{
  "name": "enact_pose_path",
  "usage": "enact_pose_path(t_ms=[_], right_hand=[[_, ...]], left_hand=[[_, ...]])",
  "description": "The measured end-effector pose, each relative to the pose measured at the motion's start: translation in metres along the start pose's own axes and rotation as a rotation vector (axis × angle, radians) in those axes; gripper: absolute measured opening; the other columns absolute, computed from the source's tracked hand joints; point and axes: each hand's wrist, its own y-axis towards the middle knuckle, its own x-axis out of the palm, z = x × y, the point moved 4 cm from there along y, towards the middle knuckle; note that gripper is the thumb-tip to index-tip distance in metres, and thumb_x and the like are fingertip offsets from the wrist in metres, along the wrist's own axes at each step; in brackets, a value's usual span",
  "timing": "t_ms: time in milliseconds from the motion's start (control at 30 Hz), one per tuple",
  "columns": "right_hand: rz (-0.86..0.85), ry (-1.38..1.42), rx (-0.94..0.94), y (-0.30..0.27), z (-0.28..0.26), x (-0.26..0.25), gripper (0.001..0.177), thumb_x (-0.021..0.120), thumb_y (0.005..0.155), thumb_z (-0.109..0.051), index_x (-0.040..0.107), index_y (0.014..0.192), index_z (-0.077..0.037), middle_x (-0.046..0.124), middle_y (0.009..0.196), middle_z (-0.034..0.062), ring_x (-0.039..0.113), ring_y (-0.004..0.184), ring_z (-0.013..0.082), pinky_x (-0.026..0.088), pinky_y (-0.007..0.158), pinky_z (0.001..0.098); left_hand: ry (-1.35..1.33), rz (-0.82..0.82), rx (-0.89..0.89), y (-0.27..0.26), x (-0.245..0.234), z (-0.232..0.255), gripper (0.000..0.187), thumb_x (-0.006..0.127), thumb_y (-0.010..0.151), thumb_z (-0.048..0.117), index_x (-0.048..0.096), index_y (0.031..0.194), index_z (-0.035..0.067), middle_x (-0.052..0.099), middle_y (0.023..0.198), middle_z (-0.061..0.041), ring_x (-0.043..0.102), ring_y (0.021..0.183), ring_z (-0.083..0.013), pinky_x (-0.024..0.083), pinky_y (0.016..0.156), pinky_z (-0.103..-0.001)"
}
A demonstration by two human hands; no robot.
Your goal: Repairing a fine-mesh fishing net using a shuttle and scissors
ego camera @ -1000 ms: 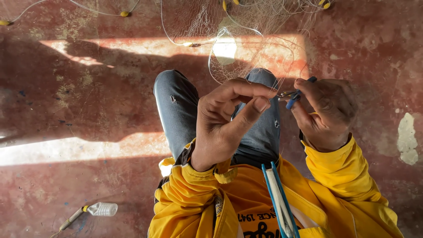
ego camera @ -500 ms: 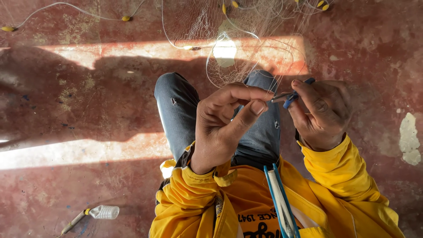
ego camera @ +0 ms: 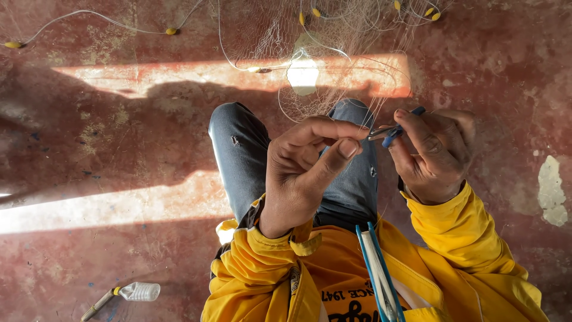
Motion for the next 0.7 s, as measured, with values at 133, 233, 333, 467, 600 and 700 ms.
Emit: enact_pose_path(t_ms=[133, 233, 333, 467, 600, 700], right_hand=[[0.003, 0.011, -0.002, 0.0028, -0.0012, -0.0003, 0.019, 0.062, 0.083, 0.008, 0.058, 0.1, 0.0, 0.063, 0.078, 0.0121, 0.047, 0.076, 0.0265, 0.042, 0.067, 0.0347], [0.013, 0.028, -0.01, 0.0051, -0.0024, 0.0001, 0.02, 0.06, 0.081, 0.01, 0.057, 0.099, 0.001, 0.065, 0.077, 0.0099, 0.046, 0.075, 0.0247, 0.042, 0.067, 0.0329], [0.023, 0.035, -0.002, 0.0053, -0.0042, -0.0008, 0.021, 0.06, 0.082, 0.01, 0.057, 0.1, 0.0, 0.066, 0.079, 0.0081, 0.045, 0.075, 0.0242, 0.04, 0.068, 0.0329], [0.02, 0.003, 0.017, 0.0055, -0.0041, -0.0018, 0.018, 0.069, 0.083, 0.004, 0.059, 0.096, 0.001, 0.063, 0.081, 0.0114, 0.048, 0.073, 0.0267, 0.04, 0.069, 0.0353], [0.021, -0.011, 0.017, 0.0066, -0.005, -0.002, 0.017, 0.068, 0.083, 0.005, 0.058, 0.096, 0.0, 0.062, 0.077, 0.0098, 0.047, 0.071, 0.027, 0.039, 0.07, 0.0359], [0.024, -0.021, 0.015, 0.0056, -0.0031, -0.002, 0.021, 0.066, 0.084, 0.009, 0.058, 0.1, -0.002, 0.063, 0.079, 0.0072, 0.045, 0.075, 0.0261, 0.04, 0.069, 0.0337]], left_hand=[[0.007, -0.003, -0.006, -0.0005, -0.0001, 0.0018, 0.012, 0.058, 0.082, 0.011, 0.06, 0.092, 0.003, 0.061, 0.085, -0.004, 0.054, 0.075, -0.0051, 0.042, 0.071, -0.015], [-0.004, 0.004, 0.001, -0.0009, 0.0001, 0.0023, 0.012, 0.058, 0.082, 0.009, 0.06, 0.092, 0.003, 0.061, 0.086, -0.004, 0.055, 0.077, -0.0054, 0.043, 0.072, -0.015], [0.002, 0.0, 0.003, -0.002, 0.0014, 0.0028, 0.012, 0.058, 0.082, 0.009, 0.06, 0.092, 0.003, 0.062, 0.086, -0.004, 0.054, 0.076, -0.0049, 0.042, 0.071, -0.014], [0.013, -0.008, -0.004, -0.0024, 0.0035, 0.0029, 0.011, 0.058, 0.083, 0.01, 0.06, 0.091, 0.003, 0.061, 0.084, -0.003, 0.053, 0.077, -0.0043, 0.041, 0.073, -0.015], [0.015, -0.01, -0.01, -0.003, 0.0036, 0.0026, 0.012, 0.058, 0.082, 0.012, 0.06, 0.091, 0.004, 0.061, 0.081, -0.003, 0.053, 0.074, -0.004, 0.041, 0.07, -0.014], [-0.001, -0.004, -0.024, -0.0034, 0.0039, 0.0014, 0.012, 0.058, 0.082, 0.011, 0.06, 0.091, 0.003, 0.061, 0.08, -0.002, 0.052, 0.073, -0.0031, 0.039, 0.069, -0.014]])
